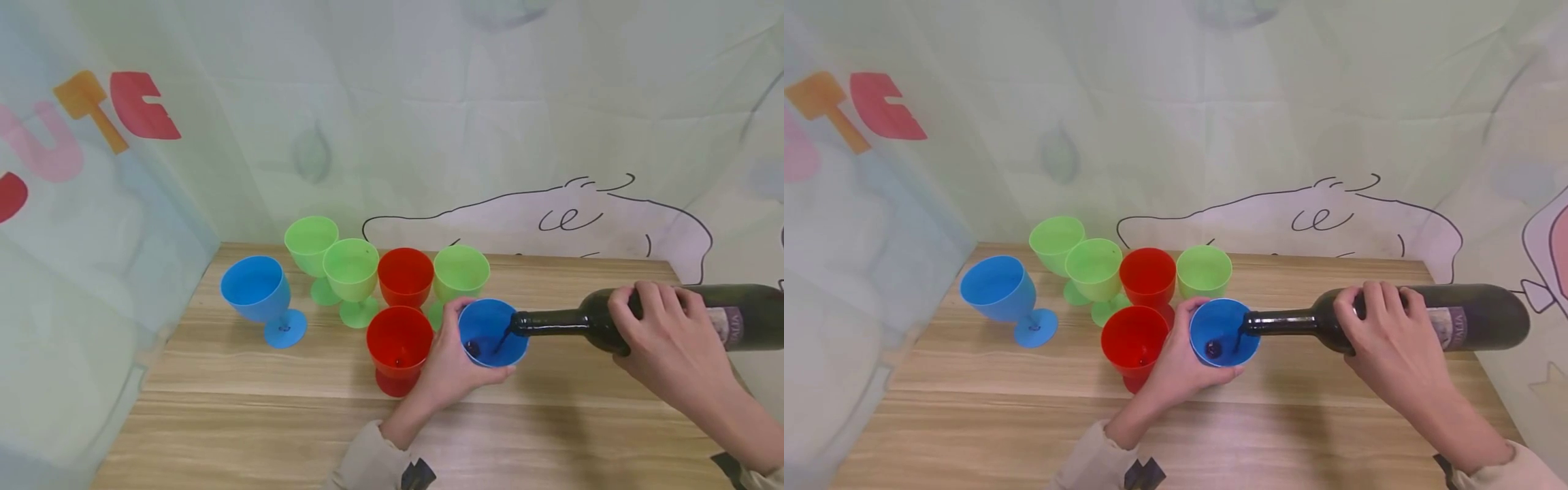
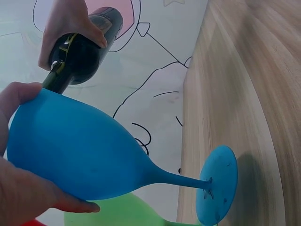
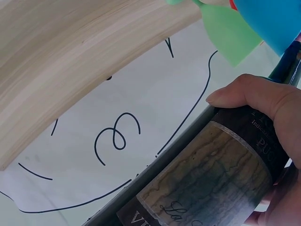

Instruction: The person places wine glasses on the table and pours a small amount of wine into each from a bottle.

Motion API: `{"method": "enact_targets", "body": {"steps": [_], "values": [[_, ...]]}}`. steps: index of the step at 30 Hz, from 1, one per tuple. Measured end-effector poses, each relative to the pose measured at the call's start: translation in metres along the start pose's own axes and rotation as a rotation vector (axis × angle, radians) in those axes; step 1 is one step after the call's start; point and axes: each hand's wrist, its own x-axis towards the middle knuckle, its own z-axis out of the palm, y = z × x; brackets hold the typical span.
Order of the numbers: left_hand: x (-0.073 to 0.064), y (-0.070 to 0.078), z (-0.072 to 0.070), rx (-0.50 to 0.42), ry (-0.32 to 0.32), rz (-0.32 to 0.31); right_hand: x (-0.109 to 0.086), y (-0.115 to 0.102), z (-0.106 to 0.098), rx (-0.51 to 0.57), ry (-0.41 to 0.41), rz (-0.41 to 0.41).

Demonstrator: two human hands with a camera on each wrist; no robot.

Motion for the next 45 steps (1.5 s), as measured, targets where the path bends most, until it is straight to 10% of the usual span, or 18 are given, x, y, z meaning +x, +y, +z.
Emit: {"method": "enact_targets", "body": {"steps": [45], "values": [[0.0013, -0.0034, 0.0031, 0.04, 0.004, -0.028, -0.0004, 0.0002, -0.0056, -0.027, -0.07, 0.01]]}}
